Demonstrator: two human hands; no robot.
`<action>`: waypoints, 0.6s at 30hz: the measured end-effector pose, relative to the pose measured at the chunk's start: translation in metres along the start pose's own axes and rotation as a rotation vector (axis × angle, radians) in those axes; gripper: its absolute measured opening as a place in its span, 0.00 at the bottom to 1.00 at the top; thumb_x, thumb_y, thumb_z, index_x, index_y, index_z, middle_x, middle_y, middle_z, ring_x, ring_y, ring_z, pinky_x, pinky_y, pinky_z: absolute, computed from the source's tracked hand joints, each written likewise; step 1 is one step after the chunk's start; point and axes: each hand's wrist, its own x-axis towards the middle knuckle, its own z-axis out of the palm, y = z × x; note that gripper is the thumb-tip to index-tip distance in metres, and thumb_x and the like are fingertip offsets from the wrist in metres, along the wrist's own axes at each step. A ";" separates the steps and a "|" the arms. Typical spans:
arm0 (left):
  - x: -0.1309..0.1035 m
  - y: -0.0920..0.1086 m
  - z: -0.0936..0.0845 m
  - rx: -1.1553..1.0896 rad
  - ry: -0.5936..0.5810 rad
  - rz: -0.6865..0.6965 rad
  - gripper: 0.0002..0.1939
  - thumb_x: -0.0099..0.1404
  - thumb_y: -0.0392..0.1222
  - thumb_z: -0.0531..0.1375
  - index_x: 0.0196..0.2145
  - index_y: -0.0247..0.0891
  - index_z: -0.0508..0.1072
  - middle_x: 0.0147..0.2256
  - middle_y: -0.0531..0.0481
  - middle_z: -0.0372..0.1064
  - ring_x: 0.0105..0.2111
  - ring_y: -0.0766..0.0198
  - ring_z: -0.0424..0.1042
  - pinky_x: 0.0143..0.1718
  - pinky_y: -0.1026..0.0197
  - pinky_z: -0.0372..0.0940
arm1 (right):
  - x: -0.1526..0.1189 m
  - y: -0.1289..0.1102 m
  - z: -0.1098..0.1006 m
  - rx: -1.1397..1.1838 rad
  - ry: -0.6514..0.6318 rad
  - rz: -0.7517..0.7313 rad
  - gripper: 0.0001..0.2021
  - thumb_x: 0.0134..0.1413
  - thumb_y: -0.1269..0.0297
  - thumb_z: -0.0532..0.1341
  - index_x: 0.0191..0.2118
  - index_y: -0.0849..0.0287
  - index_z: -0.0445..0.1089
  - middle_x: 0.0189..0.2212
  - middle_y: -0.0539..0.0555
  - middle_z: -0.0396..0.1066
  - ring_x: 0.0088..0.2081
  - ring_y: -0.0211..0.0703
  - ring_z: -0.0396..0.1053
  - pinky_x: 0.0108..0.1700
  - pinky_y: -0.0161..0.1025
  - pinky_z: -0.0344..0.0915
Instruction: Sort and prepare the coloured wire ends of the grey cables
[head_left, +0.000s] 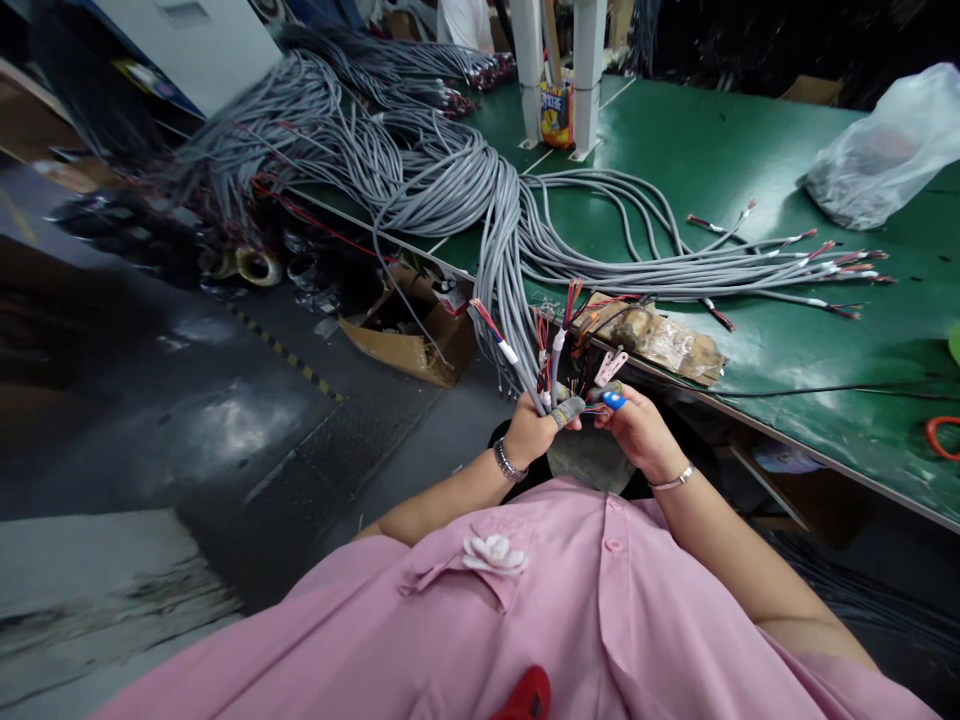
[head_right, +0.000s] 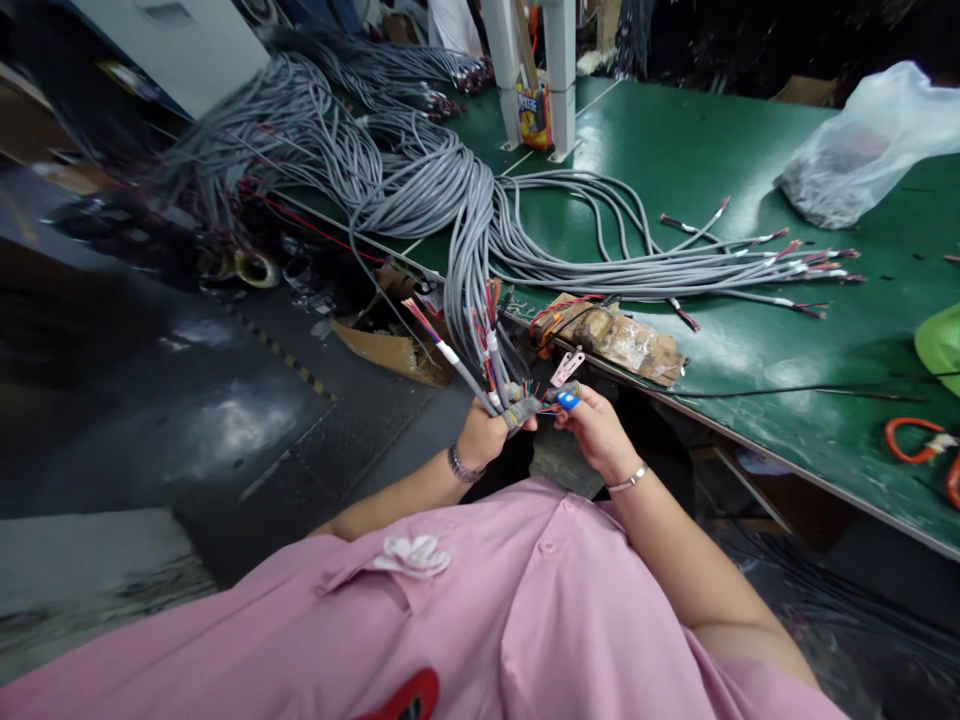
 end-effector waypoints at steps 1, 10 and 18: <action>0.001 0.001 0.000 -0.014 0.000 -0.009 0.18 0.59 0.50 0.65 0.20 0.35 0.73 0.20 0.50 0.71 0.21 0.68 0.69 0.26 0.64 0.64 | 0.002 -0.001 -0.001 0.059 0.011 0.023 0.13 0.49 0.53 0.68 0.34 0.57 0.75 0.27 0.49 0.71 0.26 0.33 0.64 0.31 0.33 0.65; 0.009 0.011 0.008 -0.045 -0.087 -0.038 0.19 0.58 0.51 0.65 0.18 0.35 0.71 0.18 0.51 0.68 0.19 0.70 0.65 0.24 0.65 0.60 | 0.027 -0.017 0.004 0.151 0.090 0.043 0.20 0.46 0.44 0.68 0.33 0.58 0.72 0.26 0.48 0.70 0.25 0.33 0.64 0.28 0.33 0.65; 0.017 0.010 0.013 -0.020 -0.085 -0.039 0.21 0.58 0.53 0.65 0.17 0.35 0.71 0.17 0.51 0.67 0.18 0.71 0.63 0.24 0.65 0.60 | 0.038 -0.010 0.004 0.174 0.137 -0.016 0.19 0.47 0.43 0.67 0.33 0.56 0.72 0.27 0.48 0.72 0.27 0.37 0.68 0.30 0.35 0.65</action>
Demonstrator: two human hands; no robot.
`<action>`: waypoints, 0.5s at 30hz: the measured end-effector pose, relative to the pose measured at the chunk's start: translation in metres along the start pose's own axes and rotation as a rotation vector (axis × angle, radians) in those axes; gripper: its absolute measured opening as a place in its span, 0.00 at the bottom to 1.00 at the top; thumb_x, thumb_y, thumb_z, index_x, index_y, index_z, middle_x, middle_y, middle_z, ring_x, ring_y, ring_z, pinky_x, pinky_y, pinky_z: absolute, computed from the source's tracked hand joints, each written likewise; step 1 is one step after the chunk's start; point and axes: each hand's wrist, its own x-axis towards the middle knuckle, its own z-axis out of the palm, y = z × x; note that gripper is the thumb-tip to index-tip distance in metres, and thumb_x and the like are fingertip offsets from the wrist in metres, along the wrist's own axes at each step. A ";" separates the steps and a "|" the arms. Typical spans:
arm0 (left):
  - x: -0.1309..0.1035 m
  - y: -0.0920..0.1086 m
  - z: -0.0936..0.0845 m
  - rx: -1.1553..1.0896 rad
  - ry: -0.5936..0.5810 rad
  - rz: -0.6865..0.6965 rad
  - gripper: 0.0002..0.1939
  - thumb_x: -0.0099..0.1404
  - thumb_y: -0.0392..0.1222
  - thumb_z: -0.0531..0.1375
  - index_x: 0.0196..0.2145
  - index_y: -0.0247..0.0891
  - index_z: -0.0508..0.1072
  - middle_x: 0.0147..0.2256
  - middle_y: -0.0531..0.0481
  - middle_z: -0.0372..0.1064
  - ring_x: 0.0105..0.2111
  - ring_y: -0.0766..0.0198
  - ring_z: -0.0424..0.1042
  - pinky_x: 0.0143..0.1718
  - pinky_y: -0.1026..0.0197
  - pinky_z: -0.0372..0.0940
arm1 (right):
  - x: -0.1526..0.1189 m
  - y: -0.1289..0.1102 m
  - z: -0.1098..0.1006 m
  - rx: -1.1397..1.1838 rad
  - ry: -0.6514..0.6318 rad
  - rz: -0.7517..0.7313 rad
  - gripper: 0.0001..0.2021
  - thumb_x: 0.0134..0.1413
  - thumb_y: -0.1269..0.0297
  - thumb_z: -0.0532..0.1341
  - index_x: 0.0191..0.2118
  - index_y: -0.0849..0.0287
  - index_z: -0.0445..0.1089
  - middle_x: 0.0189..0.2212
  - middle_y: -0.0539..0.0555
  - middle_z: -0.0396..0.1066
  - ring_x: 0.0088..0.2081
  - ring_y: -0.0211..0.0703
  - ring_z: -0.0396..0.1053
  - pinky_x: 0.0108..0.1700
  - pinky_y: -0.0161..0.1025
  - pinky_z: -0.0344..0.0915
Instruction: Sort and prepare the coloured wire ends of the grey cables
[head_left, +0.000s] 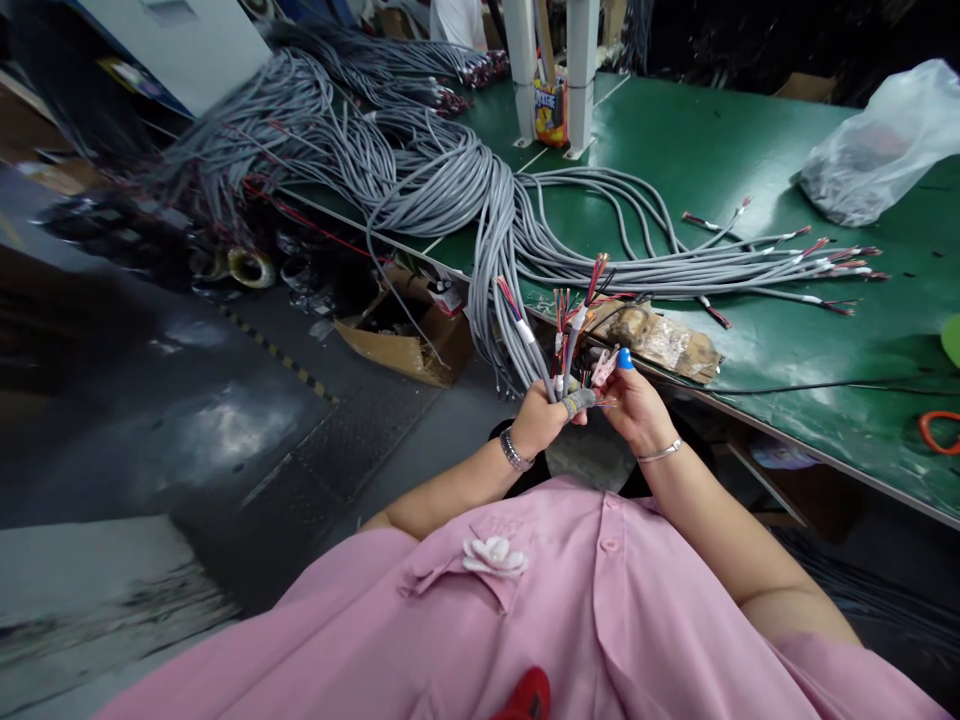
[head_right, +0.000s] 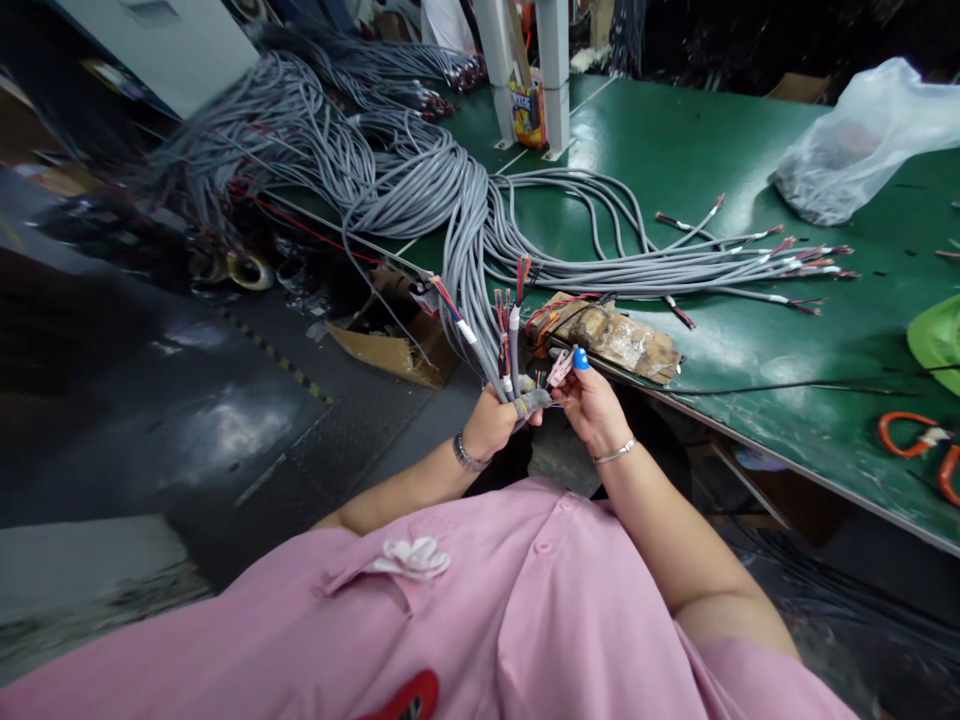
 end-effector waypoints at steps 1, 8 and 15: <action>0.001 -0.001 0.001 0.011 0.003 0.003 0.21 0.58 0.53 0.64 0.17 0.35 0.71 0.17 0.51 0.67 0.18 0.71 0.63 0.24 0.65 0.60 | 0.001 0.001 0.000 -0.003 -0.006 -0.015 0.19 0.47 0.43 0.66 0.32 0.56 0.72 0.27 0.48 0.73 0.27 0.37 0.68 0.29 0.35 0.65; 0.001 -0.003 0.001 0.004 -0.001 0.003 0.21 0.58 0.52 0.65 0.17 0.34 0.70 0.17 0.51 0.67 0.19 0.71 0.64 0.24 0.65 0.60 | -0.001 0.004 0.003 0.034 -0.017 0.004 0.22 0.48 0.40 0.64 0.34 0.56 0.72 0.28 0.50 0.73 0.27 0.38 0.68 0.30 0.36 0.66; -0.009 -0.002 -0.004 -0.024 0.046 0.019 0.20 0.57 0.52 0.66 0.18 0.35 0.70 0.18 0.51 0.68 0.20 0.69 0.66 0.25 0.65 0.62 | -0.008 -0.002 -0.001 0.040 -0.040 0.109 0.28 0.47 0.32 0.59 0.35 0.55 0.71 0.31 0.52 0.74 0.29 0.38 0.69 0.30 0.36 0.67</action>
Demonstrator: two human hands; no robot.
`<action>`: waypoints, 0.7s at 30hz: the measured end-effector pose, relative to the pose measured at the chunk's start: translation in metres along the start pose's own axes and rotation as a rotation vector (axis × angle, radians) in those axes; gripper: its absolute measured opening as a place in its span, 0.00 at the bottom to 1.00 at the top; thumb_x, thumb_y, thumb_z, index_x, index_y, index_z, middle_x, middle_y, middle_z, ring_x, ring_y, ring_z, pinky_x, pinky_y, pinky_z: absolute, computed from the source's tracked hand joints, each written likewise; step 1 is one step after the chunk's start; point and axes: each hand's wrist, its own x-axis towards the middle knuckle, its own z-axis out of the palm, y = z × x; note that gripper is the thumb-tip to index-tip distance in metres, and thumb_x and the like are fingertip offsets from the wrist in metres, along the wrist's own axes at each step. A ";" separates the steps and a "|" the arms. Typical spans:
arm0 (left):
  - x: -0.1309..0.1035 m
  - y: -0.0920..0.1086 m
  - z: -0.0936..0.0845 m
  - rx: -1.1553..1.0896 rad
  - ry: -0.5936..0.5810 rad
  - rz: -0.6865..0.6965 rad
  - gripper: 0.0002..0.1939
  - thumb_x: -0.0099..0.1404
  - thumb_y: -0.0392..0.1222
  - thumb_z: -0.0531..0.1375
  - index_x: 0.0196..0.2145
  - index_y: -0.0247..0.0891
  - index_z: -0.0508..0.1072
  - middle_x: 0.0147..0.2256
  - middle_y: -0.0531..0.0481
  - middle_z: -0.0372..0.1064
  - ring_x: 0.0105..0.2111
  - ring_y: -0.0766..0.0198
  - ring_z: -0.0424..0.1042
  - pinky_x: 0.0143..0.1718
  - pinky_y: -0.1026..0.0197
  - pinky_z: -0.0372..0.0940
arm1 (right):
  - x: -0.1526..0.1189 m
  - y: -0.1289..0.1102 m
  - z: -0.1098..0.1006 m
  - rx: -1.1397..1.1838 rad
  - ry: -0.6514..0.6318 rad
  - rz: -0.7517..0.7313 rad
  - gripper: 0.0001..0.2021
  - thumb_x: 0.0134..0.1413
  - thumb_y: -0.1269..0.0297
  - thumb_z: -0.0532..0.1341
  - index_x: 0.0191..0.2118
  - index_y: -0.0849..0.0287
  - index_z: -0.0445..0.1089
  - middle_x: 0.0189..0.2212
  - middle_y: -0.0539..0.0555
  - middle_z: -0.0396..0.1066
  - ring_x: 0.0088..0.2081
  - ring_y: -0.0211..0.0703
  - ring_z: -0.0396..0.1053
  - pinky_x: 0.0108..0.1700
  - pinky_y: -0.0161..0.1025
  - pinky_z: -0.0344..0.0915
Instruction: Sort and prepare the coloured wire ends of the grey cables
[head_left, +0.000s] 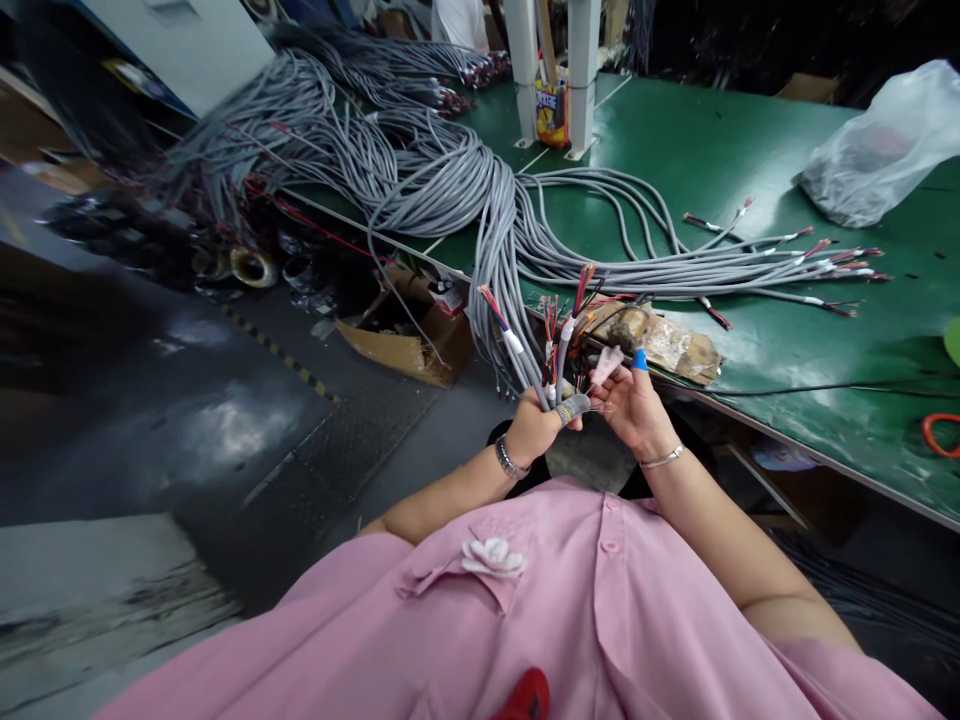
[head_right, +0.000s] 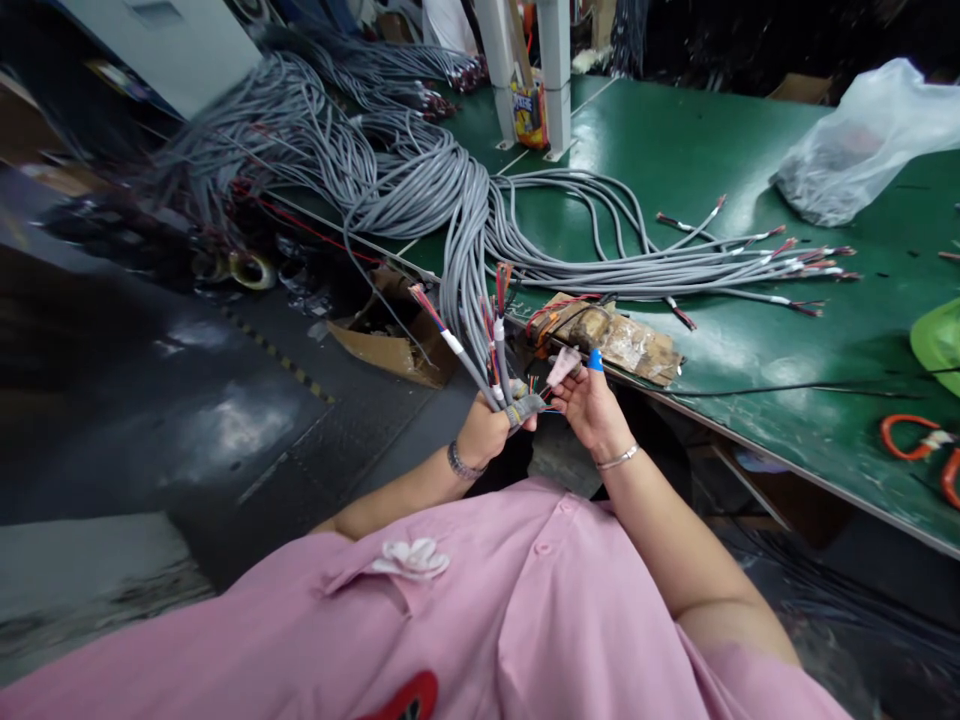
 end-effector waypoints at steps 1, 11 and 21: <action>-0.001 0.000 0.000 -0.009 0.015 0.000 0.19 0.57 0.52 0.66 0.18 0.35 0.70 0.18 0.51 0.68 0.20 0.69 0.66 0.25 0.65 0.62 | 0.000 -0.001 0.000 -0.001 -0.002 0.005 0.27 0.47 0.33 0.59 0.35 0.55 0.71 0.32 0.52 0.75 0.29 0.38 0.69 0.30 0.36 0.67; 0.005 -0.004 0.007 -0.062 0.110 0.005 0.19 0.57 0.52 0.66 0.19 0.36 0.70 0.18 0.52 0.68 0.19 0.69 0.65 0.23 0.65 0.62 | -0.003 0.002 0.008 -0.063 0.025 -0.085 0.20 0.50 0.43 0.64 0.35 0.56 0.73 0.31 0.51 0.75 0.28 0.36 0.68 0.30 0.35 0.66; 0.012 -0.015 0.010 -0.049 0.108 0.001 0.19 0.57 0.52 0.66 0.18 0.35 0.70 0.18 0.52 0.68 0.19 0.69 0.66 0.24 0.65 0.62 | 0.000 0.002 0.016 0.044 0.085 -0.110 0.15 0.47 0.49 0.69 0.30 0.57 0.74 0.28 0.52 0.75 0.29 0.39 0.69 0.32 0.36 0.69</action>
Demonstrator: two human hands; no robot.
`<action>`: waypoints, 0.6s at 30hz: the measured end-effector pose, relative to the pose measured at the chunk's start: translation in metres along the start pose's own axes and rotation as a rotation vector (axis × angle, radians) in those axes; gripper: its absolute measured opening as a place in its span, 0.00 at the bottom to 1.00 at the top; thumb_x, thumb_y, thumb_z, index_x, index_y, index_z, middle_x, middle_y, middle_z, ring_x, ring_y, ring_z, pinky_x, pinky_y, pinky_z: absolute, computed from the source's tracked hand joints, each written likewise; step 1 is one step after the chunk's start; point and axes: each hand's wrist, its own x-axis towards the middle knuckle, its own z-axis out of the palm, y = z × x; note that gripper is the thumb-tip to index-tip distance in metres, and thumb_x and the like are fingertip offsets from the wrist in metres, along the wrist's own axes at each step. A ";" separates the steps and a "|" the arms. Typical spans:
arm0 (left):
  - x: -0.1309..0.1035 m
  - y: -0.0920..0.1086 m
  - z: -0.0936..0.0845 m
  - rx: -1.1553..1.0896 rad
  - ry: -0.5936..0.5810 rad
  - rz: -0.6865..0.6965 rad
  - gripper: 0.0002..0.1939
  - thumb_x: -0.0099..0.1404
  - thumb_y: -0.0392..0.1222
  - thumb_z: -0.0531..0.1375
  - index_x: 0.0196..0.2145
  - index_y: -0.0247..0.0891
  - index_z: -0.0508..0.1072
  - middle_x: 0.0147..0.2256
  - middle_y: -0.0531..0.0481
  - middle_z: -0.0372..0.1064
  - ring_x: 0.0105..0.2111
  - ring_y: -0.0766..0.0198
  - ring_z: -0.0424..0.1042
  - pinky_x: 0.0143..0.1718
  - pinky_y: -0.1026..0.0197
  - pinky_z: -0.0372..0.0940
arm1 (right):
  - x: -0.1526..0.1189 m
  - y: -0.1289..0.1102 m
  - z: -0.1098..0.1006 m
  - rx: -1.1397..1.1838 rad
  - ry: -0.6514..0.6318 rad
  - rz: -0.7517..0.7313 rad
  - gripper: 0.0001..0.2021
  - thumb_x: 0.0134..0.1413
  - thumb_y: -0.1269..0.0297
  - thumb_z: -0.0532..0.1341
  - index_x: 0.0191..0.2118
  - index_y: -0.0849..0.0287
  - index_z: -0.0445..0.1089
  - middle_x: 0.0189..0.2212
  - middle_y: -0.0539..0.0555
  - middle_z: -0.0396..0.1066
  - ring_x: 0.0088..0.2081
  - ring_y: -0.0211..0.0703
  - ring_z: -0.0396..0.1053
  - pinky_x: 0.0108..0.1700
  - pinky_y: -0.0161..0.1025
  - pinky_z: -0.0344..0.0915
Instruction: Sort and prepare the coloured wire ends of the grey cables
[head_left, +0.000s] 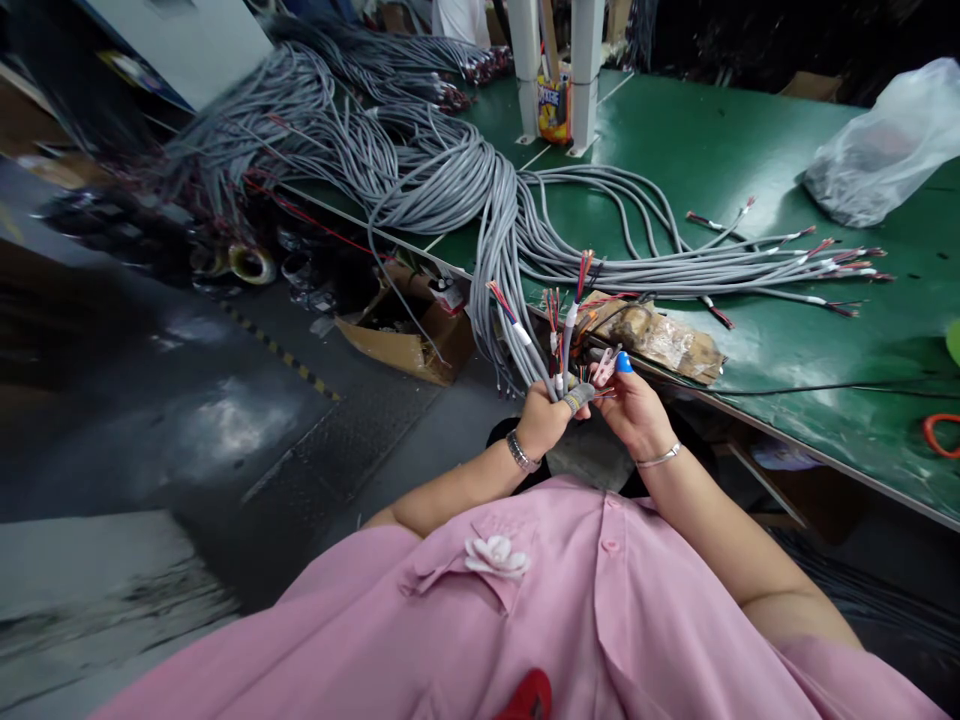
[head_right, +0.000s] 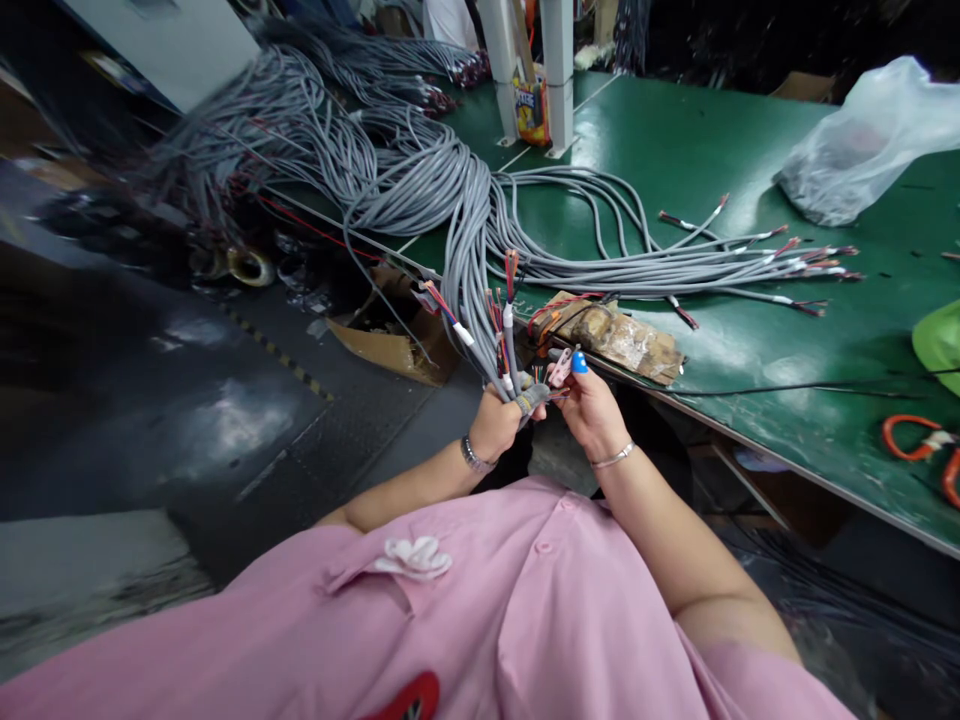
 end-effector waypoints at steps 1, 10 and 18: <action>-0.001 0.000 0.000 0.011 -0.005 0.002 0.19 0.57 0.52 0.65 0.18 0.35 0.70 0.18 0.52 0.68 0.19 0.69 0.66 0.24 0.65 0.62 | 0.000 0.001 0.000 -0.004 0.003 -0.003 0.16 0.47 0.49 0.69 0.30 0.57 0.74 0.28 0.52 0.75 0.29 0.39 0.69 0.32 0.37 0.69; -0.009 0.007 -0.007 0.013 -0.036 0.011 0.20 0.57 0.52 0.66 0.18 0.35 0.70 0.18 0.52 0.68 0.19 0.70 0.66 0.24 0.65 0.62 | -0.003 0.002 -0.010 -0.056 -0.078 0.074 0.22 0.50 0.38 0.61 0.34 0.54 0.72 0.33 0.51 0.75 0.29 0.37 0.68 0.32 0.36 0.67; -0.018 0.010 -0.015 0.075 -0.016 0.031 0.18 0.59 0.51 0.64 0.20 0.35 0.71 0.19 0.51 0.70 0.21 0.68 0.68 0.27 0.64 0.65 | -0.016 0.002 -0.025 -0.086 -0.210 0.204 0.17 0.48 0.47 0.66 0.35 0.56 0.74 0.32 0.50 0.74 0.29 0.35 0.68 0.32 0.34 0.66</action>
